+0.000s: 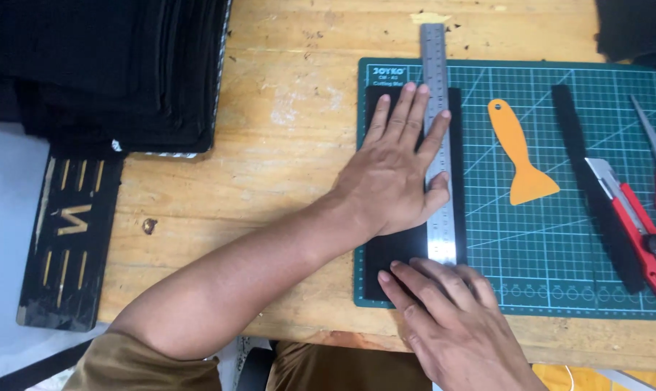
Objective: Measuring and cutting a piece of black fabric using a ruler, utility knife, and scissors
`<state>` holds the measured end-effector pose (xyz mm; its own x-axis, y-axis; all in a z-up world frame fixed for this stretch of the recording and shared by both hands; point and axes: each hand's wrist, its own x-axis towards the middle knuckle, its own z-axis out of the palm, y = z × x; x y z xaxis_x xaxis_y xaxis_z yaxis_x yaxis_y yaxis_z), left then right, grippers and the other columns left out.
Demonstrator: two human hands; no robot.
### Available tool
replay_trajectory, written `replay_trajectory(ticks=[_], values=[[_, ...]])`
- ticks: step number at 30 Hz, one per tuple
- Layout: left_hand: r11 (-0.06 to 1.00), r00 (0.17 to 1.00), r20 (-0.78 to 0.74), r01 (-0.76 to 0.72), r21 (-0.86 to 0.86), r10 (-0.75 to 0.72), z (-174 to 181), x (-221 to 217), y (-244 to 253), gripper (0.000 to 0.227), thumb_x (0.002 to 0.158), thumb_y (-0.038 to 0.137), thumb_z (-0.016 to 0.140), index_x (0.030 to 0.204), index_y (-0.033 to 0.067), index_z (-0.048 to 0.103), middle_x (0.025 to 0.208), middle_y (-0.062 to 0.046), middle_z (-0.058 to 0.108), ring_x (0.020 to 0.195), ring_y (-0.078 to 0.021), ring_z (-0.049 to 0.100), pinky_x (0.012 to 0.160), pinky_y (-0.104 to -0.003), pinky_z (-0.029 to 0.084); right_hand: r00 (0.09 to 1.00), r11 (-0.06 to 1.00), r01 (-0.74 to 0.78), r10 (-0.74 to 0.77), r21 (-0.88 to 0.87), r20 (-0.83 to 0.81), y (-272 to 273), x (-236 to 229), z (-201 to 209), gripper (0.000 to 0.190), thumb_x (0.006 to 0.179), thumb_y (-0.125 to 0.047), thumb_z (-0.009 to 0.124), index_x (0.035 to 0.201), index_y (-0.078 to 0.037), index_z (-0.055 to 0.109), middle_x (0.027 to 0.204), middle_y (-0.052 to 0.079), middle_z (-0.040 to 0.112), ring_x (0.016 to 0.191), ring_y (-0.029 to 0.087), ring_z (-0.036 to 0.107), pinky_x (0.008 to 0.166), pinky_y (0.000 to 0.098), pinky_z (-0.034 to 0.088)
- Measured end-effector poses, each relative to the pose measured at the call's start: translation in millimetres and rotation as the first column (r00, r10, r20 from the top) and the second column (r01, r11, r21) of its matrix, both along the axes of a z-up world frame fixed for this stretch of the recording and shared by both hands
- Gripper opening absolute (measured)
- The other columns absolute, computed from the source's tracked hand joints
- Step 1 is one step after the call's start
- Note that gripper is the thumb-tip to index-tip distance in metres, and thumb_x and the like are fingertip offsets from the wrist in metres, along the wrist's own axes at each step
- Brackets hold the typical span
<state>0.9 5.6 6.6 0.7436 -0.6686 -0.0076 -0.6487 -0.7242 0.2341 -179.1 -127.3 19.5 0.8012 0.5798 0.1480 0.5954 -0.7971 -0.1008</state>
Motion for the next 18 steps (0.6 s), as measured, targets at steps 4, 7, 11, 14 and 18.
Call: replay_trajectory(ticks=[4, 7, 11, 14, 18], values=[[1.000, 1.000, -0.007, -0.006, 0.017, 0.006, 1.5, 0.0, -0.4, 0.077, 0.101, 0.051, 0.023, 0.163, 0.0066, 0.012, 0.168, -0.028, -0.003, 0.156, -0.0378, -0.010, 0.126, -0.053, -0.011, 0.995, 0.995, -0.099, 0.098, 0.028, 0.017, 0.7, 3.6, 1.3, 0.053, 0.093, -0.029, 0.059, 0.143, -0.011, 0.055, 0.154, 0.006, 0.053, 0.145, 0.029, 0.045, 0.110, 0.0449, 0.042], [1.000, 1.000, -0.005, -0.017, 0.024, 0.017, 1.9, -0.3, -0.8, 0.076, 0.101, 0.050, 0.023, 0.163, 0.0071, 0.013, 0.168, -0.028, -0.004, 0.156, -0.0376, -0.010, 0.126, -0.053, -0.011, 0.994, 0.993, -0.111, 0.110, 0.049, 0.010, -1.1, 3.4, 0.0, 0.055, 0.095, -0.028, 0.057, 0.148, -0.016, 0.051, 0.153, 0.005, 0.054, 0.144, 0.030, 0.047, 0.110, 0.0453, 0.043], [1.000, 0.999, 0.026, -0.025, 0.016, 0.024, -1.6, -1.0, -0.8, 0.077, 0.100, 0.050, 0.025, 0.163, 0.0069, 0.014, 0.168, -0.027, -0.002, 0.157, -0.0379, -0.008, 0.127, -0.054, -0.010, 0.994, 0.995, -0.096, 0.096, -0.008, 0.048, 3.0, 1.0, 0.0, 0.056, 0.095, -0.030, 0.056, 0.150, -0.019, 0.049, 0.149, 0.005, 0.056, 0.142, 0.030, 0.048, 0.104, 0.0421, 0.046], [0.999, 0.998, 0.056, -0.033, -0.034, 0.035, -4.1, -1.8, 0.0, 0.076, 0.100, 0.050, 0.027, 0.163, 0.0072, 0.020, 0.168, -0.027, 0.002, 0.158, -0.0376, -0.006, 0.128, -0.054, -0.008, 0.996, 0.997, -0.079, 0.079, 0.000, 0.051, 5.8, -0.8, -0.3, 0.054, 0.096, -0.032, 0.054, 0.148, -0.019, 0.052, 0.148, 0.004, 0.057, 0.141, 0.028, 0.049, 0.101, 0.0412, 0.046], [1.000, 0.999, 0.035, -0.009, -0.019, 0.010, 1.5, -1.3, 1.2, 0.077, 0.100, 0.050, 0.026, 0.162, 0.0053, 0.017, 0.168, -0.028, 0.001, 0.157, -0.0381, -0.006, 0.127, -0.054, -0.008, 0.996, 0.997, -0.069, 0.067, 0.042, 0.055, 5.3, -0.5, -0.7, 0.051, 0.096, -0.030, 0.055, 0.146, -0.019, 0.054, 0.146, 0.003, 0.059, 0.140, 0.028, 0.051, 0.097, 0.0396, 0.047]])
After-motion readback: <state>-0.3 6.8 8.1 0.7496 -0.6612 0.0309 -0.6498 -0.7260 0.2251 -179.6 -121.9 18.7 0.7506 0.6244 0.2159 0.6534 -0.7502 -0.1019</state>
